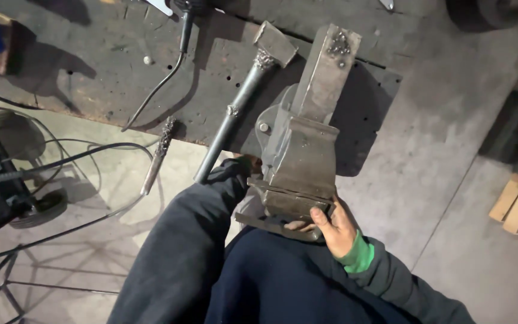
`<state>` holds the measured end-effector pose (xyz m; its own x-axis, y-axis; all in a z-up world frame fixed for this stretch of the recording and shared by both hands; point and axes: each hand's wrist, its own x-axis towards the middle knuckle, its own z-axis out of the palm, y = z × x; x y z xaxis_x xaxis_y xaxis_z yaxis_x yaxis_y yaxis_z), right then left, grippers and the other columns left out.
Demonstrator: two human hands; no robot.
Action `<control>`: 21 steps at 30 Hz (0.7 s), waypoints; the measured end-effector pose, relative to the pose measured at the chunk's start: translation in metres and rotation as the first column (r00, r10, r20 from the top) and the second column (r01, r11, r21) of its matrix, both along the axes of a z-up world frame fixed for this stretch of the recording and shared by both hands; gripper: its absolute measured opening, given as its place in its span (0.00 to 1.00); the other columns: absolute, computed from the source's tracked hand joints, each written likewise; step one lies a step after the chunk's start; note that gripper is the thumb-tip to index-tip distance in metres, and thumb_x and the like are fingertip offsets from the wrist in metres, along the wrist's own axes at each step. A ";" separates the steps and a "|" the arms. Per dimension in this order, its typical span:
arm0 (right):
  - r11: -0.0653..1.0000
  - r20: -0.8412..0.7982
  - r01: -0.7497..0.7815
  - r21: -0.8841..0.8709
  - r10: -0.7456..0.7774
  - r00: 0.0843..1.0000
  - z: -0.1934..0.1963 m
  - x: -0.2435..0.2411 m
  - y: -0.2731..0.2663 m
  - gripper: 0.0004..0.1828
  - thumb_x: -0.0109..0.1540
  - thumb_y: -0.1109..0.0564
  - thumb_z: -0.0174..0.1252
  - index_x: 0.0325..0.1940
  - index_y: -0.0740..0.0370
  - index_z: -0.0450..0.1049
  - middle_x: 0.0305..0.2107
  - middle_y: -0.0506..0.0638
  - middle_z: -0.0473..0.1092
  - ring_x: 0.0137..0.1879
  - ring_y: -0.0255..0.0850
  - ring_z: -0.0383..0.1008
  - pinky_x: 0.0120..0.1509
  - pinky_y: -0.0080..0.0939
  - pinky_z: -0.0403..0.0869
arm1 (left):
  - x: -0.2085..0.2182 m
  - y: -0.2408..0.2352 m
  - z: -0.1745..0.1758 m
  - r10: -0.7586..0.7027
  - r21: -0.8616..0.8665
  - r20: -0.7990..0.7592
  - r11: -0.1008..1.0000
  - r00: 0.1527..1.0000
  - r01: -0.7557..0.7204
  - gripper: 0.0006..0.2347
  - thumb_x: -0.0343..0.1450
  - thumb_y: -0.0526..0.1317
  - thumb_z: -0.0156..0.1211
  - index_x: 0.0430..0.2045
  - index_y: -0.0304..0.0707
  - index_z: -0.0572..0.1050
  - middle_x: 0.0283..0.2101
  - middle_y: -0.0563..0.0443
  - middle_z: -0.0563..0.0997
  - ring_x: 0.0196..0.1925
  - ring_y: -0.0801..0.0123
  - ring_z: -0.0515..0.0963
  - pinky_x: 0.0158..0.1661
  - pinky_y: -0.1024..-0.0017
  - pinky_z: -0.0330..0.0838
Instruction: Shaping a metal U-bracket by securing it in a vise and striking it with a hammer.
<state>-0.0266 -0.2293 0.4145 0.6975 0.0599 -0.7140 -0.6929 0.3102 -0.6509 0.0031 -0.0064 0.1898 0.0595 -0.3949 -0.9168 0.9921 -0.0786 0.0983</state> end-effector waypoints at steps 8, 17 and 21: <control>0.998 0.032 0.035 0.057 -0.036 0.999 -0.010 -0.005 -0.001 0.30 0.70 0.54 0.46 0.74 0.63 0.50 0.58 0.63 0.70 0.47 0.53 0.83 0.47 0.46 0.82 | -0.019 0.013 -0.039 -0.023 0.003 0.104 1.000 0.994 0.023 0.15 0.69 0.41 0.50 0.47 0.37 0.75 0.44 0.45 0.85 0.43 0.60 0.84 0.40 0.64 0.76; 0.987 0.011 -0.029 -0.157 0.031 0.999 0.001 -0.029 -0.012 0.18 0.72 0.56 0.46 0.63 0.67 0.59 0.41 0.62 0.78 0.36 0.46 0.83 0.40 0.40 0.79 | -0.091 -0.041 -0.107 0.038 -0.063 0.206 0.998 0.978 -0.026 0.14 0.71 0.41 0.49 0.48 0.37 0.75 0.43 0.47 0.85 0.44 0.63 0.85 0.41 0.66 0.75; 0.958 0.002 -0.021 -0.285 0.023 1.000 0.049 -0.009 -0.022 0.16 0.69 0.55 0.43 0.57 0.66 0.62 0.30 0.56 0.79 0.29 0.41 0.81 0.33 0.36 0.77 | -0.106 -0.007 -0.111 0.078 0.011 0.299 0.996 0.951 -0.085 0.14 0.71 0.41 0.49 0.48 0.38 0.75 0.43 0.47 0.86 0.45 0.63 0.85 0.42 0.66 0.75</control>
